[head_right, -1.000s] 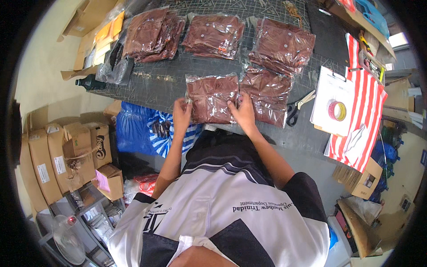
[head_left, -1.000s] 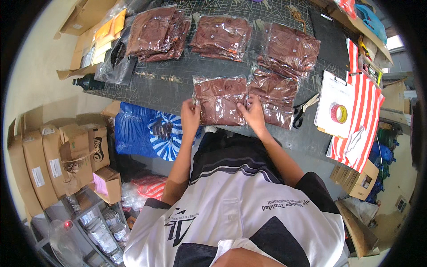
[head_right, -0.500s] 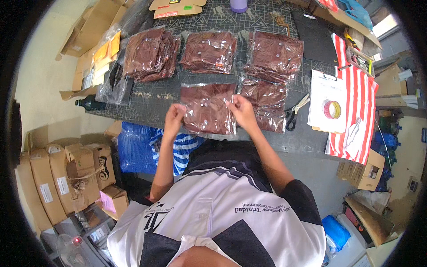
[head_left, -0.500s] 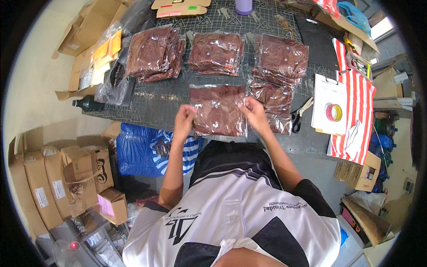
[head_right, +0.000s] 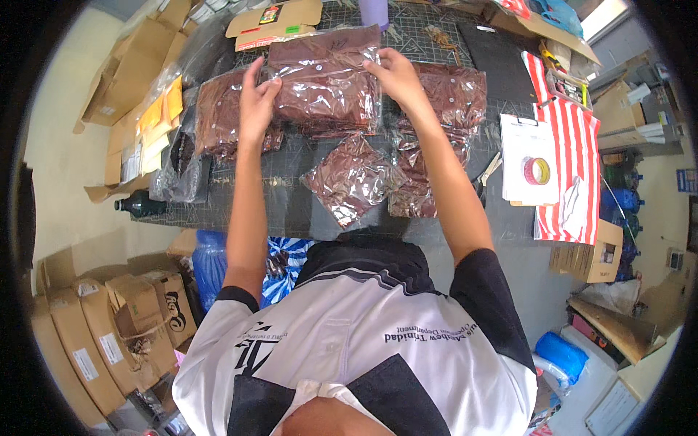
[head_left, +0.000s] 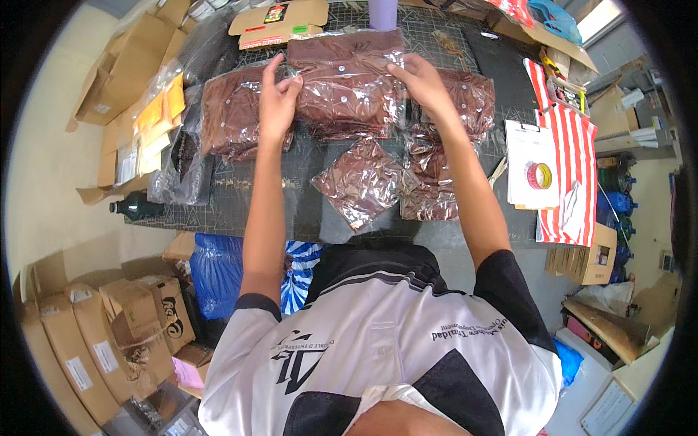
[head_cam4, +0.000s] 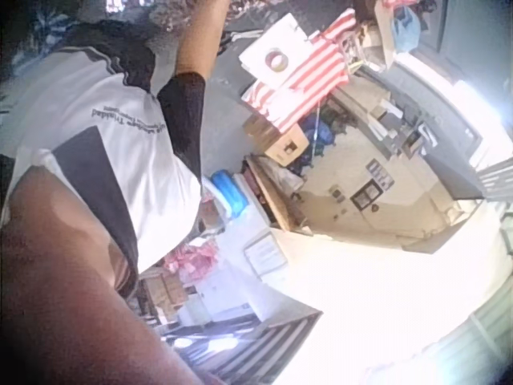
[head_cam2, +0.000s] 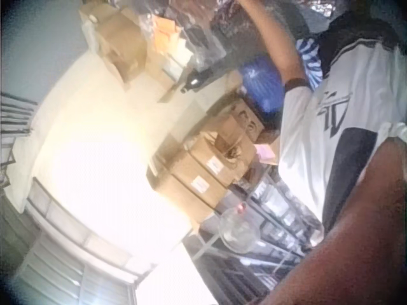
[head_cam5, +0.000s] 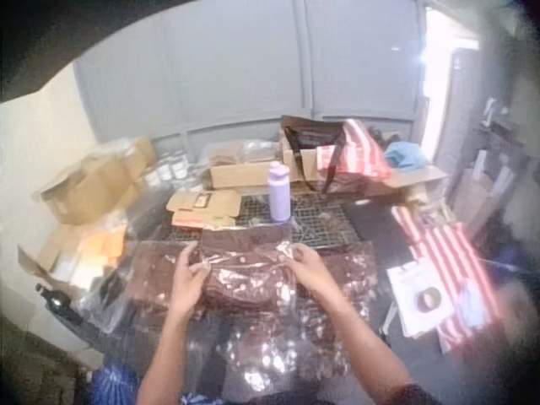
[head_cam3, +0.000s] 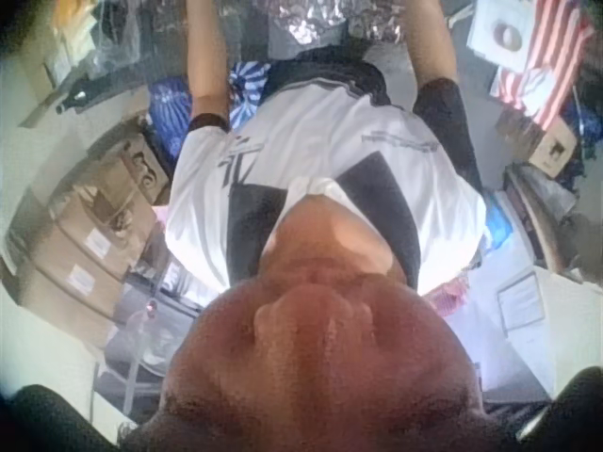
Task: The person folds brown shirts and places them into clear plastic bags on a cluttered work table. They repeatedly pick up shirts, fold them, and seal them in bags, stacking the packaged items. The person then walks through a doorway into another room and picks up a mop.
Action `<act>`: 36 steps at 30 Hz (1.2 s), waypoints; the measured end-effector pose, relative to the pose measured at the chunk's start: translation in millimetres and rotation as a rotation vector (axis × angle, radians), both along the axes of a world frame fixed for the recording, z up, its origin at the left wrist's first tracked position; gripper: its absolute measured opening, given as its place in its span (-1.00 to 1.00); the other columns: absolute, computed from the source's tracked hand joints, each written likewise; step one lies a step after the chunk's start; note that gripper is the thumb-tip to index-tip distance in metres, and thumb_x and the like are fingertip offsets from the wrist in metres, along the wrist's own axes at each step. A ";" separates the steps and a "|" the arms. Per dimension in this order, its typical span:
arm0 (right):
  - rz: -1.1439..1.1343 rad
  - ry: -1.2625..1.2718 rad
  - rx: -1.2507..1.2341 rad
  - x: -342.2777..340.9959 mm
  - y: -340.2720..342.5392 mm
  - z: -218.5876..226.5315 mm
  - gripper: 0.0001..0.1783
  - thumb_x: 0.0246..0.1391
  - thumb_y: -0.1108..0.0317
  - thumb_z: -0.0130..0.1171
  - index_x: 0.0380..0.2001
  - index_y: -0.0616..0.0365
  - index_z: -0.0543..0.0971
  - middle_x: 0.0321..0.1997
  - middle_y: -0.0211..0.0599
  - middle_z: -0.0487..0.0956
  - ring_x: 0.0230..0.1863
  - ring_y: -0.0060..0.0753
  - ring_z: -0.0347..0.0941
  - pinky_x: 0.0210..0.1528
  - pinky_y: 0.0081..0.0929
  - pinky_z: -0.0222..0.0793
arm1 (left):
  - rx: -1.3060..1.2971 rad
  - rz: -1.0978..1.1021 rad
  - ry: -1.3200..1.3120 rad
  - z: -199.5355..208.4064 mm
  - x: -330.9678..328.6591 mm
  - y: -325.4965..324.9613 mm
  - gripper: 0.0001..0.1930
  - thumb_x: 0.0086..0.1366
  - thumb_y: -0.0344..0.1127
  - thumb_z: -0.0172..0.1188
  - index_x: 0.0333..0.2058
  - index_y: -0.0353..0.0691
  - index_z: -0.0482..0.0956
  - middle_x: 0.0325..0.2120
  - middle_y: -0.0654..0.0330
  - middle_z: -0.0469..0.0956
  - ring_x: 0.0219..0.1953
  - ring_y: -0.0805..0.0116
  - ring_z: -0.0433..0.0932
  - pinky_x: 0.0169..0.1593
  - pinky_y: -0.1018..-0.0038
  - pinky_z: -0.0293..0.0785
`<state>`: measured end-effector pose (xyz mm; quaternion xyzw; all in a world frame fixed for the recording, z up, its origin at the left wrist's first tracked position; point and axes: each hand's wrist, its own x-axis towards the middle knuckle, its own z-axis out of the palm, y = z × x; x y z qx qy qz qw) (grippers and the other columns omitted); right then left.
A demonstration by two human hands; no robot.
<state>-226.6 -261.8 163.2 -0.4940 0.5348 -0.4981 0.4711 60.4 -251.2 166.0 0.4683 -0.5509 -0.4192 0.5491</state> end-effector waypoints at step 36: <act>0.257 0.523 -0.240 5.0 210.1 -141.7 -0.75 -0.08 0.59 0.26 -0.26 0.17 0.57 0.05 -0.11 0.49 0.10 0.07 0.44 0.11 -0.18 0.38 | 0.083 -0.191 -0.919 -119.8 52.7 242.2 -0.74 0.01 -0.53 0.30 -0.32 0.01 0.72 -0.02 0.29 0.51 0.14 0.15 0.39 0.22 0.20 0.18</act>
